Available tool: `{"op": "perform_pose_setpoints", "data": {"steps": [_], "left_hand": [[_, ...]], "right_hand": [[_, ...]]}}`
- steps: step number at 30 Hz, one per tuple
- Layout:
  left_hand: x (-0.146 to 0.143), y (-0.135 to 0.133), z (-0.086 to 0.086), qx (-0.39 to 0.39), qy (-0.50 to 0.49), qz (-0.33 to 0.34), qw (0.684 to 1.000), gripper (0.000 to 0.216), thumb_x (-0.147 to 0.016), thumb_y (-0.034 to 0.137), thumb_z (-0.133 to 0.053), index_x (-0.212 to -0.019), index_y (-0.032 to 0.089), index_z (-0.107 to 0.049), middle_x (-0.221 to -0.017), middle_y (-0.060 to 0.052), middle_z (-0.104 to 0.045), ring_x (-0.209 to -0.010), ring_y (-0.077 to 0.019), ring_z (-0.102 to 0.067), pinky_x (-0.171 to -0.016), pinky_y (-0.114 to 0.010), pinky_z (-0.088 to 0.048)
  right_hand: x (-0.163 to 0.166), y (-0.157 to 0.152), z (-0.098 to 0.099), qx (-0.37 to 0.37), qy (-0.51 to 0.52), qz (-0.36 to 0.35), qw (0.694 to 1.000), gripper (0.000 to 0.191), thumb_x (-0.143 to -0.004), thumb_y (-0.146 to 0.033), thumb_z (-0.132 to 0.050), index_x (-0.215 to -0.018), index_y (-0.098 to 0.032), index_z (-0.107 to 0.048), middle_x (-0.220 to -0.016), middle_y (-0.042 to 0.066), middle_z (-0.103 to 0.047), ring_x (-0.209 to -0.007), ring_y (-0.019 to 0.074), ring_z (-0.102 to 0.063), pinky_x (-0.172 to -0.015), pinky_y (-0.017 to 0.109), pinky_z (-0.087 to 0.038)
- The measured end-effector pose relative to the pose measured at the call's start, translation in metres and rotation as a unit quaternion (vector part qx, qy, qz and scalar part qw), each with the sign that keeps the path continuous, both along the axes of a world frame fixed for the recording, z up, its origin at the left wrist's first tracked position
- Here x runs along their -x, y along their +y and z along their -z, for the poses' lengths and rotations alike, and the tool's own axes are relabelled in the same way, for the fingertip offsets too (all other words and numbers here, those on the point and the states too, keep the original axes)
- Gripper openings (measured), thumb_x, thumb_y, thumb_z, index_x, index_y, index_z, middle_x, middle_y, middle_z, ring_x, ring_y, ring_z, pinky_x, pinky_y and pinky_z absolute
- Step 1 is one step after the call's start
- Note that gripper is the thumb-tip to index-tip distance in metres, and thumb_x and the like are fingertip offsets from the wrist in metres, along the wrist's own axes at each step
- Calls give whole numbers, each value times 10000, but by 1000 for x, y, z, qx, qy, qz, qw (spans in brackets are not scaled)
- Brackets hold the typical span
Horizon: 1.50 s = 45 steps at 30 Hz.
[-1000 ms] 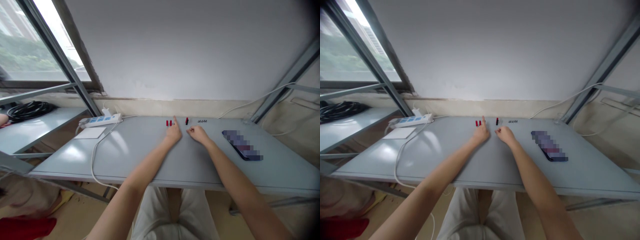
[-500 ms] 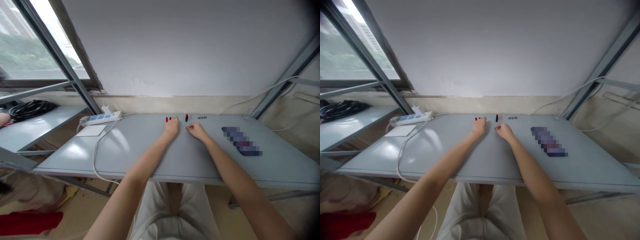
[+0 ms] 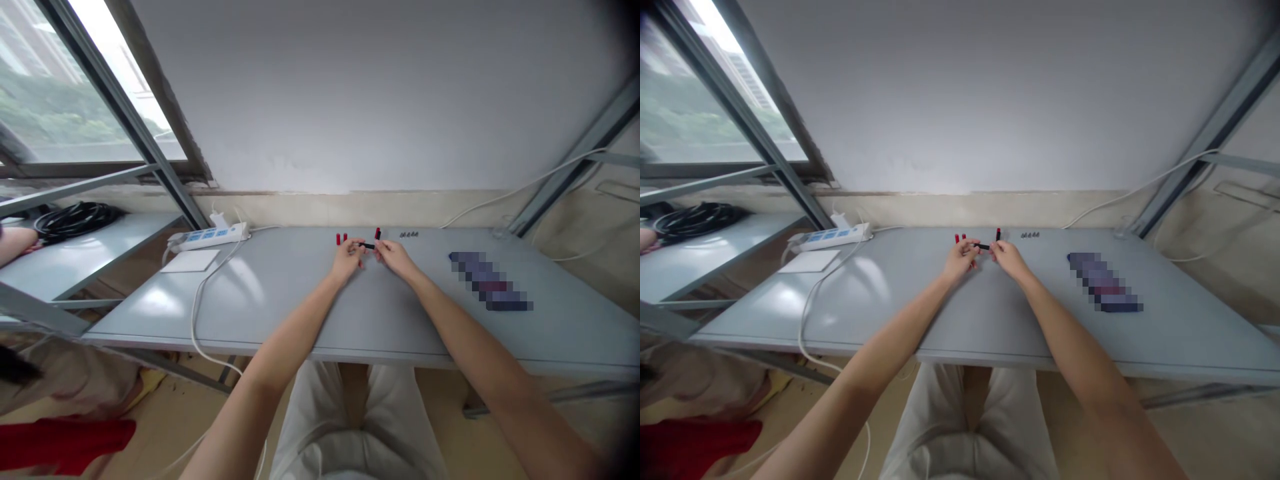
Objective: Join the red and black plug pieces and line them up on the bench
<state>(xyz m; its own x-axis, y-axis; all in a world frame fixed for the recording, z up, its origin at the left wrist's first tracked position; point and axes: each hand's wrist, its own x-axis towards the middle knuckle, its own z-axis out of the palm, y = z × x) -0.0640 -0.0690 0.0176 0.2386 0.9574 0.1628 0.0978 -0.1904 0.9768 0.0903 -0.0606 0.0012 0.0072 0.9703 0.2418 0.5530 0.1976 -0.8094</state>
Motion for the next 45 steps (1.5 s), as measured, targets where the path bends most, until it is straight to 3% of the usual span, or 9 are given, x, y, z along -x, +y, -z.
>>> {"op": "perform_pose_setpoints", "data": {"steps": [4,10,17,33,39,45], "left_hand": [[0,0,2,33,-15,-14,999,242,-847,228,-507,-1073,150,-543,-880,-64,-666,-405,-14,-453,-415,-149,-373],[0,1,5,82,-50,1,995,253,-848,208,-503,-1088,131,-526,-950,-100,-671,-382,-9,-466,-345,-132,-269],[2,-1,-1,116,-82,0,990,266,-842,195,-518,-1098,130,-545,-970,-91,-671,-399,-16,-472,-358,-158,-289],[7,-1,-5,158,-114,-15,981,256,-829,207,-526,-1068,125,-572,-994,-103,-665,-412,-15,-474,-389,-165,-301],[7,-3,-5,162,-108,-30,980,196,-821,200,-549,-997,128,-596,-891,-77,-673,-398,-16,-462,-385,-165,-278],[5,-3,-3,150,-101,-24,983,140,-816,191,-556,-929,117,-595,-829,-64,-673,-394,-20,-460,-373,-167,-260]], "right_hand": [[3,-5,-7,-27,-26,14,999,501,-831,-623,-306,-681,-189,-508,-606,29,-568,-555,134,-508,-554,242,-384],[6,-11,-10,-75,-131,35,988,401,-884,-479,-340,-681,-194,-536,-705,54,-636,-677,161,-570,-642,248,-387],[3,-9,-10,-83,-222,53,970,341,-906,-401,-355,-796,-191,-599,-799,71,-661,-734,179,-577,-652,252,-364],[-1,-14,-13,-139,-223,9,965,255,-897,-354,-392,-920,-190,-586,-883,76,-647,-805,187,-574,-711,273,-392],[-7,-11,-5,-171,-233,-28,957,225,-875,-299,-440,-1028,-187,-561,-1022,82,-630,-848,185,-582,-741,289,-420],[-10,-12,-7,-174,-285,-34,942,199,-870,-268,-456,-990,-185,-591,-1009,78,-632,-899,194,-576,-768,295,-418]]}}
